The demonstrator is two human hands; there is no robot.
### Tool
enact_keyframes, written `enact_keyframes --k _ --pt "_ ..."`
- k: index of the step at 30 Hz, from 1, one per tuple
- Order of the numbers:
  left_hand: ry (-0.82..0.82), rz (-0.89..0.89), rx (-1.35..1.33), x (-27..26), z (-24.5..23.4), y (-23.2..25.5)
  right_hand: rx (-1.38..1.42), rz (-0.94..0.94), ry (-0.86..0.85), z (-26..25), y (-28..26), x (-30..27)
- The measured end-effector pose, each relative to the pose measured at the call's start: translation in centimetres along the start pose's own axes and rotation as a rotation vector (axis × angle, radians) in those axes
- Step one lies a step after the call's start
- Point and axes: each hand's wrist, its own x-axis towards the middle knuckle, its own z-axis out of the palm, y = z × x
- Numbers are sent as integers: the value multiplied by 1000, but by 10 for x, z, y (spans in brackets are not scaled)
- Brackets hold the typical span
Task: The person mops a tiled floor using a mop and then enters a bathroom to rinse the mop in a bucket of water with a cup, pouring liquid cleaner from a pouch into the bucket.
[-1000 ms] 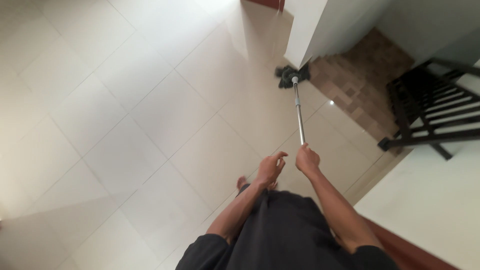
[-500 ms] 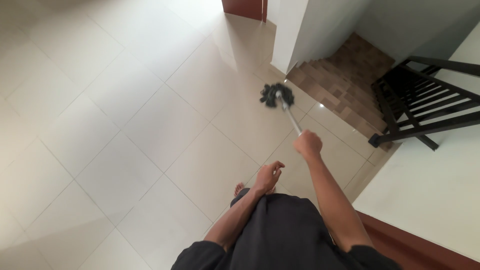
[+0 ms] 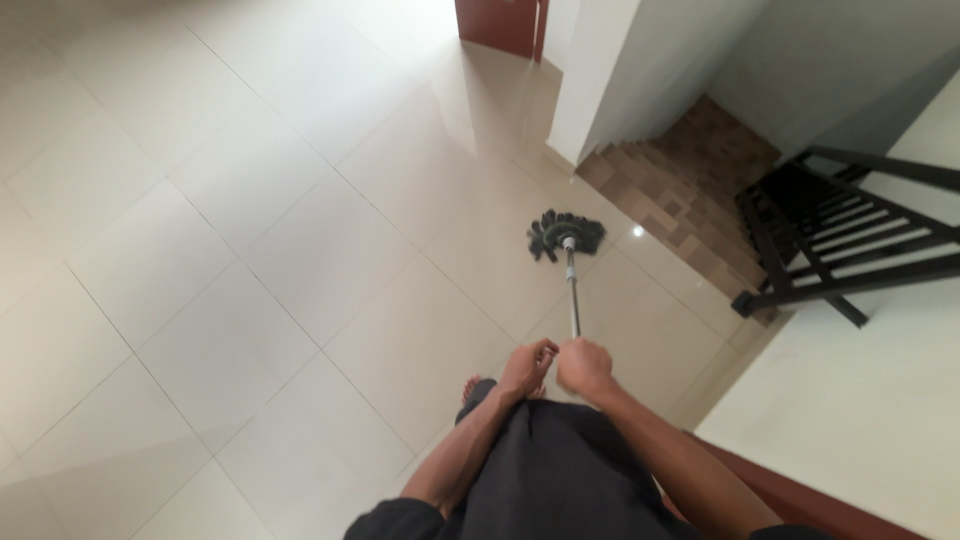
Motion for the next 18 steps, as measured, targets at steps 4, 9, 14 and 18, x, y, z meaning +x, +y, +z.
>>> enact_keyframes --k 4,9,14,18 --pt "-8 -8 -16 0 3 -4 267 195 175 -24 13 71" --pt "-64 -25 -28 -8 0 7 161 106 234 47 38 54" --pt "-42 -32 -56 -12 -8 9 35 21 117 46 20 -24" --pt "-40 44 -41 -4 -2 9 -103 -132 -24 0 -1 -65"
